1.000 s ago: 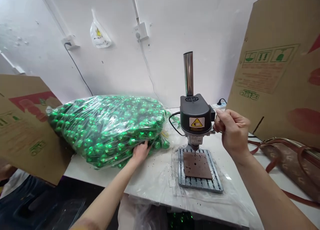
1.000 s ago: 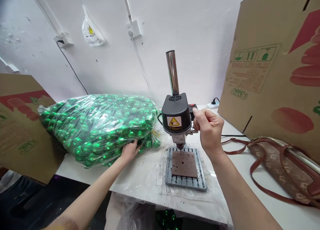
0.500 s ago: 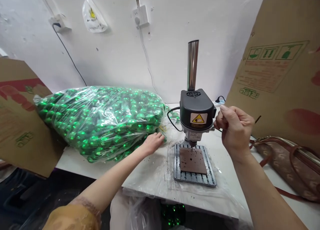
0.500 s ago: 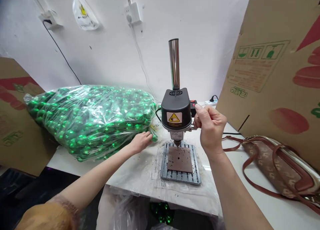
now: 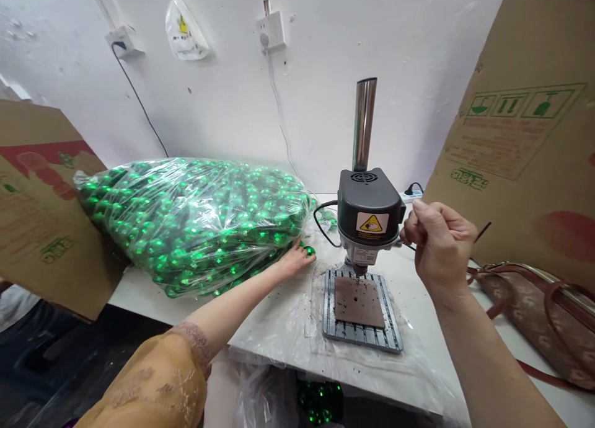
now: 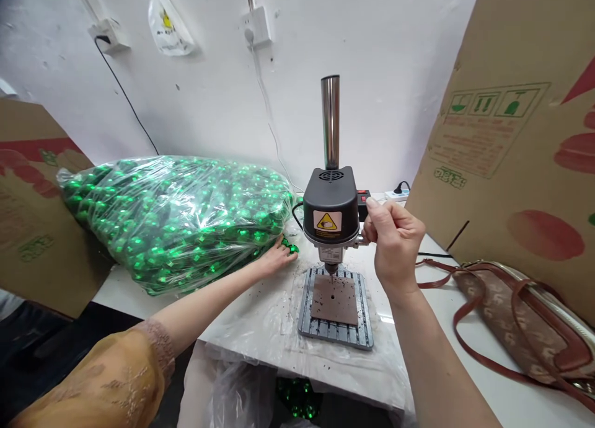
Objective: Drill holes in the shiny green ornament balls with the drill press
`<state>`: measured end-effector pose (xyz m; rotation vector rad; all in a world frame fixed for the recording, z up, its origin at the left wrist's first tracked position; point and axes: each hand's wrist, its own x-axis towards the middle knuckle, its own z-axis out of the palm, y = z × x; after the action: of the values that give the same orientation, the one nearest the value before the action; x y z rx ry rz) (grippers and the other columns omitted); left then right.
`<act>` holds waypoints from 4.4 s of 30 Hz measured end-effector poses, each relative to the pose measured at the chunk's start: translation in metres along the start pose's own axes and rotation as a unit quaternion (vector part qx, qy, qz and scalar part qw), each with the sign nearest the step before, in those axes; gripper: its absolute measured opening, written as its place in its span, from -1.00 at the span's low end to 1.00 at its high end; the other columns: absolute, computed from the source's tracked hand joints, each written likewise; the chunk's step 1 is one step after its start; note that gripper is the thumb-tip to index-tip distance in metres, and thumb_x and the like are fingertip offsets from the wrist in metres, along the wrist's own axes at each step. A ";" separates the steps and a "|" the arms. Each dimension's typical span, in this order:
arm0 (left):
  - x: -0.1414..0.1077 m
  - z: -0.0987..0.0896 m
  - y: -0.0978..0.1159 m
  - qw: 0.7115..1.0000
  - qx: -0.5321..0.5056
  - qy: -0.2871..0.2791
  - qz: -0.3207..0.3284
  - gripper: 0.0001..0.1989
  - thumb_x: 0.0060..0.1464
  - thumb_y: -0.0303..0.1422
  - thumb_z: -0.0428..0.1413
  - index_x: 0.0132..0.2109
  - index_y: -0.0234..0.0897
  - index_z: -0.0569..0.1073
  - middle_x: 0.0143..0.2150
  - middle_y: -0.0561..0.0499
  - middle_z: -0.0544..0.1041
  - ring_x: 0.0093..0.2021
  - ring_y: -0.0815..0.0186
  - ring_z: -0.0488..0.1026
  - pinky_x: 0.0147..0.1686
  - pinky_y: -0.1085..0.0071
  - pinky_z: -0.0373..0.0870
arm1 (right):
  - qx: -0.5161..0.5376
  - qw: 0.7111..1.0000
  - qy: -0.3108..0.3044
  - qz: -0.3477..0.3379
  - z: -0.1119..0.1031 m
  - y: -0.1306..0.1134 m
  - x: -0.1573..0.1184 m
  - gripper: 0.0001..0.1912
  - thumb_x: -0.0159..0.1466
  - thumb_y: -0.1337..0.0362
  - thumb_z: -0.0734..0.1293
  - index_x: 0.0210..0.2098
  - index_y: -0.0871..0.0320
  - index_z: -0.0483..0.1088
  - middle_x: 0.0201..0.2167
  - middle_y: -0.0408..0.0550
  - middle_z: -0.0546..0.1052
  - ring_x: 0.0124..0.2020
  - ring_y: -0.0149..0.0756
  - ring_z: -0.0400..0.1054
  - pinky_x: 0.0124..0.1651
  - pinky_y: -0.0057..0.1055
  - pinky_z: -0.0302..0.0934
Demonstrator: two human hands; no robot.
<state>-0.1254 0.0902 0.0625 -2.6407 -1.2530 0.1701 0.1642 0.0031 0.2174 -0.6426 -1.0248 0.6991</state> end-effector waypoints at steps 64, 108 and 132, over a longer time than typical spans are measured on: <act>-0.050 -0.024 0.130 0.201 -0.940 0.149 -0.231 -0.66 0.21 -0.32 0.23 0.12 -0.23 0.48 -0.03 -0.10 0.62 -0.13 0.17 0.63 -0.14 0.27 0.63 | 0.002 0.999 -0.016 -0.052 0.001 0.000 0.006 -0.52 0.19 0.16 0.41 -0.68 0.10 0.08 -0.78 -0.32 0.15 -0.72 -0.56 -0.01 -0.64 -0.46 -0.01; 0.005 -0.003 0.139 0.529 -0.810 0.196 -0.157 -0.56 -0.13 -0.47 0.41 -0.03 -0.26 0.57 -0.04 -0.06 0.58 0.08 0.14 0.44 0.18 0.33 0.23 | -0.017 0.998 -0.019 -0.049 0.000 0.001 0.007 -0.45 0.20 0.03 0.41 -0.66 0.10 0.03 -0.76 -0.32 0.13 -0.70 -0.58 0.01 -0.61 -0.47 -0.04; 0.009 0.001 0.162 0.576 -0.782 0.198 -0.135 -0.47 -0.19 -0.39 0.45 -0.02 -0.20 0.50 -0.08 -0.06 0.53 0.06 0.05 0.42 0.15 0.23 0.31 | -0.064 0.992 0.008 -0.111 -0.008 0.007 -0.019 -0.44 0.26 0.09 0.35 -0.66 0.11 -0.03 -0.76 -0.30 0.02 -0.70 -0.57 -0.04 -0.56 -0.44 0.00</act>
<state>0.0014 -0.0024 0.0220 -2.8456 -2.0023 -2.5269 0.1631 -0.0080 0.1990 -0.6323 -1.1137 0.4367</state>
